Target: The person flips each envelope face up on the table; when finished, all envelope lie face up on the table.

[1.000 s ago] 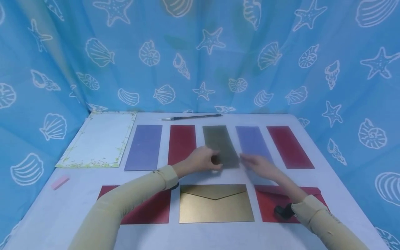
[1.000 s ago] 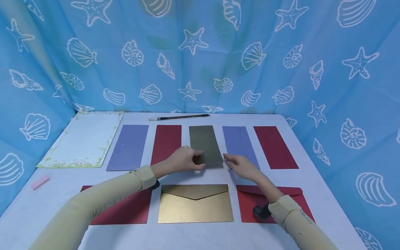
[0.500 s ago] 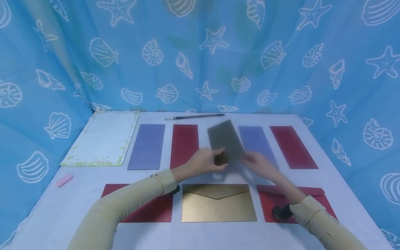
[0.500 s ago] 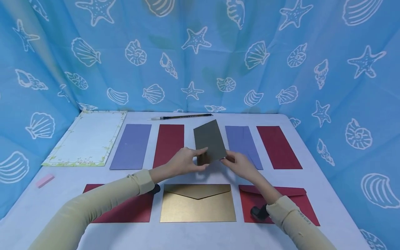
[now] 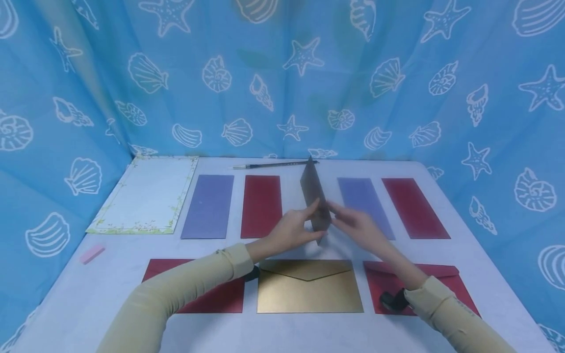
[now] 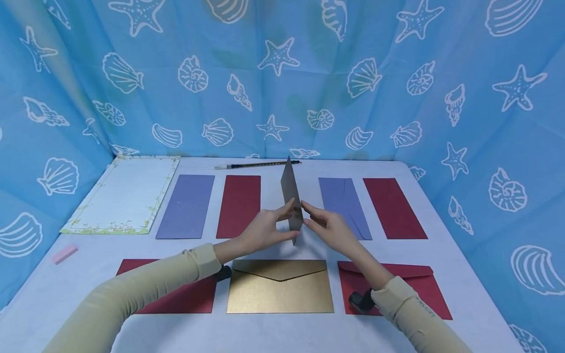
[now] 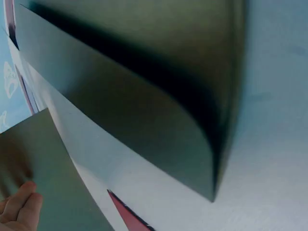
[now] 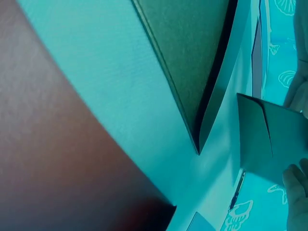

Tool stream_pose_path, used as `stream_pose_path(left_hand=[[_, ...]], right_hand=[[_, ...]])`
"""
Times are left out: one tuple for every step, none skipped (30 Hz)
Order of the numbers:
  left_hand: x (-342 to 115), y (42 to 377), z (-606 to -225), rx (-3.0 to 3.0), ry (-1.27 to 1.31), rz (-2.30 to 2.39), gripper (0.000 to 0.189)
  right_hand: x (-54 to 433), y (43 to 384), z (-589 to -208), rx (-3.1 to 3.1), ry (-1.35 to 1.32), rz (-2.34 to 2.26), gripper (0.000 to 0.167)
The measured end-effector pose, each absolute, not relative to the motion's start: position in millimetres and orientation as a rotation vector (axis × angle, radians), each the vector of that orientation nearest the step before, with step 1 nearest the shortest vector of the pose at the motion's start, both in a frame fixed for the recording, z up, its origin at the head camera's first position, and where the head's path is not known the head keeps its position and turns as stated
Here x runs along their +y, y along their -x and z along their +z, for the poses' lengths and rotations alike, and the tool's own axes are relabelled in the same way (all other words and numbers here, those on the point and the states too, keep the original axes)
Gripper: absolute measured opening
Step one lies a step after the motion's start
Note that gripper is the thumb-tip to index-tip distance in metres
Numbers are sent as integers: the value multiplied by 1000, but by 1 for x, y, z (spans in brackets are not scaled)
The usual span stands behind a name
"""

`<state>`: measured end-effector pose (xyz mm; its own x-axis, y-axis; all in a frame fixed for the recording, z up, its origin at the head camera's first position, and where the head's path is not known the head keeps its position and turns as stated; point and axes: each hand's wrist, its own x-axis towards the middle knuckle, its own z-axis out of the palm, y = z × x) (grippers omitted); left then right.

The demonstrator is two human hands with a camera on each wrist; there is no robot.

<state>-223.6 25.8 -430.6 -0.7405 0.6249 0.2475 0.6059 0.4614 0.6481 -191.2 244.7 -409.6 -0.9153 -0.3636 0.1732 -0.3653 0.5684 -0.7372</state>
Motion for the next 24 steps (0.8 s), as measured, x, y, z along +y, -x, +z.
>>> stream_pose_path(left_hand=[[26,223,-430,2658,-1123,1184,87],[26,223,-430,2649,-1130,1207,87],[27,222,-430,2639,-1137,1227,87],[27,222,-430,2634,-1146,1243,87],[28,221,-430,2628,-1154,1257,88],[28,221,-430,2620,-1160,1275,88],[28,220,-430,2618,-1163,1287,87],[29,220,-430,2617,-1163,1296,87],[29,219,-430,2619,-1160,1300,87],[29,219,-430,2619,-1151,1306,87],[29,219,-430,2623,-1140,1307,88],[29,219,-430,2627,-1132,1308,88],[28,218,-430,2631,-1125,1307,88],[28,218,-430,2634,-1118,1309,89],[27,218,-430,2635,-1112,1316,90],[26,217,-429,2639,-1106,1318,90],[25,217,-428,2644,-1107,1320,91],[23,217,-427,2651,-1110,1321,91],[22,217,-426,2652,-1113,1327,91],[20,217,-426,2655,-1114,1329,91],[18,217,-426,2657,-1116,1330,91],[16,217,-425,2659,-1122,1329,90],[13,218,-425,2659,-1128,1333,90],[11,218,-425,2663,-1130,1335,89]], right_hand=[[243,191,-409,-2786,-645,1284,50],[242,191,-409,-2791,-642,1261,49],[241,191,-409,-2795,-646,1238,50],[240,191,-409,-2797,-645,1218,50],[238,191,-409,-2798,-646,1205,50],[238,191,-409,-2799,-647,1198,50],[237,192,-410,-2801,-649,1190,51],[236,192,-410,-2798,-657,1188,51],[235,193,-410,-2799,-664,1181,52],[234,193,-411,-2801,-666,1182,52],[234,194,-411,-2801,-673,1188,53],[234,194,-411,-2799,-681,1189,53],[233,194,-412,-2800,-688,1191,53],[233,195,-412,-2801,-690,1186,53],[233,195,-413,-2805,-690,1179,53],[233,196,-414,-2808,-694,1176,53],[232,196,-414,-2809,-698,1175,53],[232,196,-415,-2813,-700,1172,52],[232,197,-415,-2820,-700,1164,52],[231,197,-416,-2827,-700,1159,52],[231,197,-416,-2834,-704,1158,52],[231,197,-417,-2844,-706,1149,52],[231,197,-417,-2854,-708,1148,52],[231,197,-418,-2865,-711,1150,52]])
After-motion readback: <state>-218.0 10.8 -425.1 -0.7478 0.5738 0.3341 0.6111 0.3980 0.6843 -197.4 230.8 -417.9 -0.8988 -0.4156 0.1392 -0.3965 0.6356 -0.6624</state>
